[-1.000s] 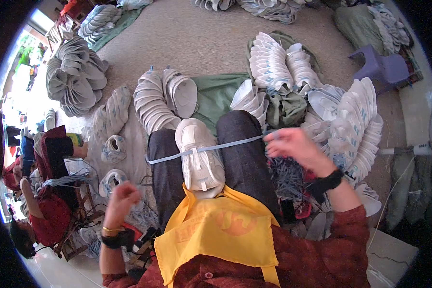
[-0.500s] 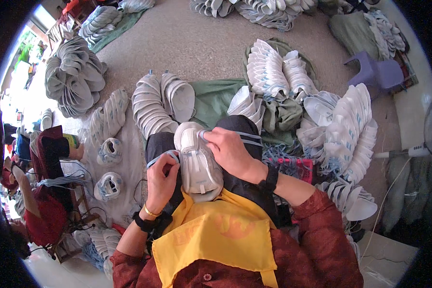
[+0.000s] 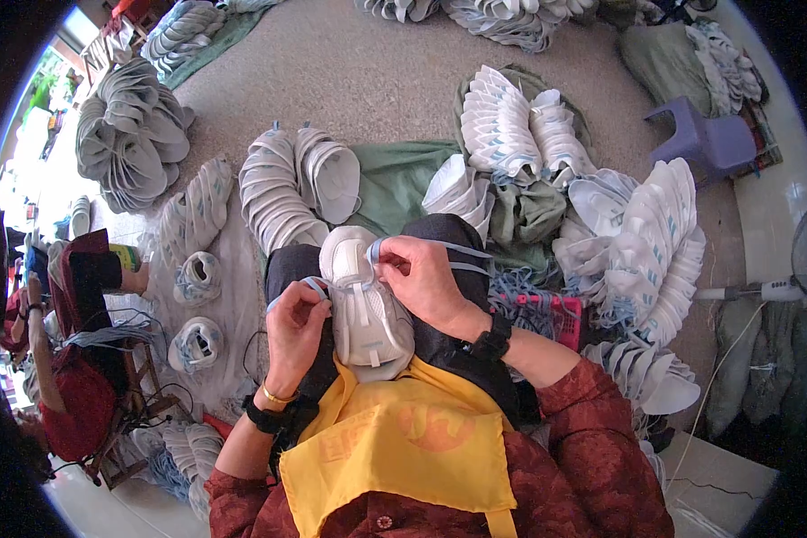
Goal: Lacing white shoes and preparing them for the next stage of assembly.
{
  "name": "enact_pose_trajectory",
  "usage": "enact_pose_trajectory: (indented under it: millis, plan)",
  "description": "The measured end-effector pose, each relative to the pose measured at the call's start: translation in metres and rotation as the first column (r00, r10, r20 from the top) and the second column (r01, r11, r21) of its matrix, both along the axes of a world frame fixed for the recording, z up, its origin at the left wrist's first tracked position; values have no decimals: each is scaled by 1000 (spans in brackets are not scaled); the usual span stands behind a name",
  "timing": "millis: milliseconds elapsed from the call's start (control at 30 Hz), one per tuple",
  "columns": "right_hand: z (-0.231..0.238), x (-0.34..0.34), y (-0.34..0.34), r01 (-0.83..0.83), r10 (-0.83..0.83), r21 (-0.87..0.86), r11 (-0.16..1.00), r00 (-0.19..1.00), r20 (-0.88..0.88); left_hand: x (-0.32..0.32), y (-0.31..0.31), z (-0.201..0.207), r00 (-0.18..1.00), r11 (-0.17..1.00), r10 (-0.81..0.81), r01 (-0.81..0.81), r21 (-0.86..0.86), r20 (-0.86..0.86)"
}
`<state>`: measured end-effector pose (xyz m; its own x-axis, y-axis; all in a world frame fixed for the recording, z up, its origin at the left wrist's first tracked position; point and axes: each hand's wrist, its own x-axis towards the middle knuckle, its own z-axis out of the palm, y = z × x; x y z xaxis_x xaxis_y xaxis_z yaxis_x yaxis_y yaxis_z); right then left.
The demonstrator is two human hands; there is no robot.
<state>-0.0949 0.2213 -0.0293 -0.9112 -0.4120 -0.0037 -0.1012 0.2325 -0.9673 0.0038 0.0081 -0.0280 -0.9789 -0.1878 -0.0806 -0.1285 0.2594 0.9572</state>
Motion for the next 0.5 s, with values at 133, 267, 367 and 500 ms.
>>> enact_pose_trajectory:
  millis: [133,267,367,500]
  plan:
    - [3,-1,-2,6,-7,-18,1000,999,-47,1,-1,-3,1000,999,-2,2,34,-5]
    - [2,-3,-1,-24,32,62,998,993,-118,0,1,-2,999,999,-6,7,35,-38]
    - [0,-6,-2,-51,68,119,992,987,-147,-1,1,-3,998,998,-28,31,54,-54]
    - [-3,-11,-5,-70,113,225,972,976,-185,-4,4,-2,999,996,-7,11,91,-52]
